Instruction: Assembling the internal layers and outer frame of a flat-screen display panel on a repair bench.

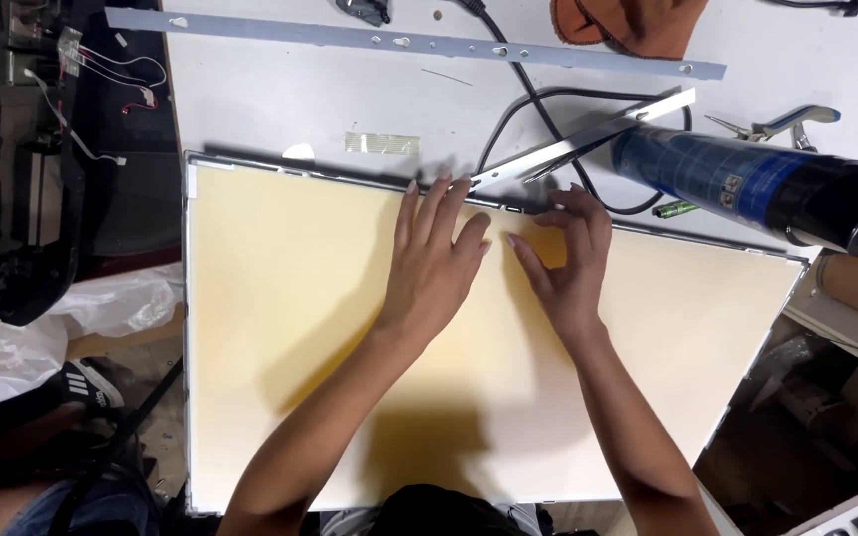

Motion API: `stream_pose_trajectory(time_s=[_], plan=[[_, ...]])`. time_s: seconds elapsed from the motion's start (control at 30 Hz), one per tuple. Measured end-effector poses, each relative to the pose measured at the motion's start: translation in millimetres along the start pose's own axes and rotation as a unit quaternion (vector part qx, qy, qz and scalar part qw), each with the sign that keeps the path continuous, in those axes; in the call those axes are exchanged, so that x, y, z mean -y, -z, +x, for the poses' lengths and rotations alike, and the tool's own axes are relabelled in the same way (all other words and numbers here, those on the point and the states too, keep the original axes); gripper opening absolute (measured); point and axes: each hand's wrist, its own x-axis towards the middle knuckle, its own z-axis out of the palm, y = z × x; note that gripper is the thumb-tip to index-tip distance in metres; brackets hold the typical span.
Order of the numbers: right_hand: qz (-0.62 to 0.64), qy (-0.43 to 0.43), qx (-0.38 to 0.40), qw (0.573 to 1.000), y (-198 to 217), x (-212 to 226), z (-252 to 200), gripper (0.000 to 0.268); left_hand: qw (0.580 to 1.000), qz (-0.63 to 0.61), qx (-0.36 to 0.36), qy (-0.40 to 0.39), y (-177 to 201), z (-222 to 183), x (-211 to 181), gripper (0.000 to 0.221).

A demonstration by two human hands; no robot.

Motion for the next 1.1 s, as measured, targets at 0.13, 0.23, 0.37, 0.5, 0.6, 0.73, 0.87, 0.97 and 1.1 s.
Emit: stream_pose_trajectory(time_s=[0.13, 0.23, 0.37, 0.5, 0.6, 0.73, 0.87, 0.97, 1.1], plan=[[0.019, 0.016, -0.001, 1.000, 3.3, 1.1, 2.2, 0.039, 1.000, 0.005, -0.010, -0.010, 6.7, 2.0, 0.4, 0.041], [0.033, 0.057, -0.017, 0.998, 7.2, 5.9, 4.9, 0.036, 0.998, -0.010, -0.043, -0.032, 0.9, -1.2, 5.0, 0.029], [0.024, 0.086, -0.055, 0.994, 4.2, -6.5, -5.1, 0.031, 0.989, 0.008, -0.116, -0.094, -19.3, -14.9, 11.9, 0.014], [0.014, 0.096, -0.068, 0.993, 0.6, -15.8, -7.8, 0.023, 0.983, -0.003, -0.149, -0.106, -17.3, -5.8, 14.5, 0.012], [0.002, 0.083, -0.058, 0.995, 2.4, -6.2, 0.7, 0.018, 0.983, 0.010, -0.154, -0.098, -22.3, 1.5, 17.4, 0.012], [-0.021, 0.066, -0.044, 0.997, 2.5, -6.2, 4.0, 0.018, 0.986, 0.011, -0.140, -0.087, -23.9, 6.6, 17.9, 0.019], [-0.008, 0.062, -0.036, 0.997, 5.9, -6.6, 6.3, 0.021, 0.989, -0.001, -0.123, -0.075, -27.4, 6.0, 16.1, 0.016], [0.002, 0.059, -0.023, 0.998, 10.0, -10.3, 5.4, 0.019, 0.992, 0.003, -0.103, -0.076, -18.6, 6.7, 13.1, 0.017], [0.012, 0.052, 0.003, 0.999, 10.8, -14.3, 3.8, 0.022, 0.996, -0.004, -0.056, -0.066, -10.7, 9.0, 13.5, 0.023]])
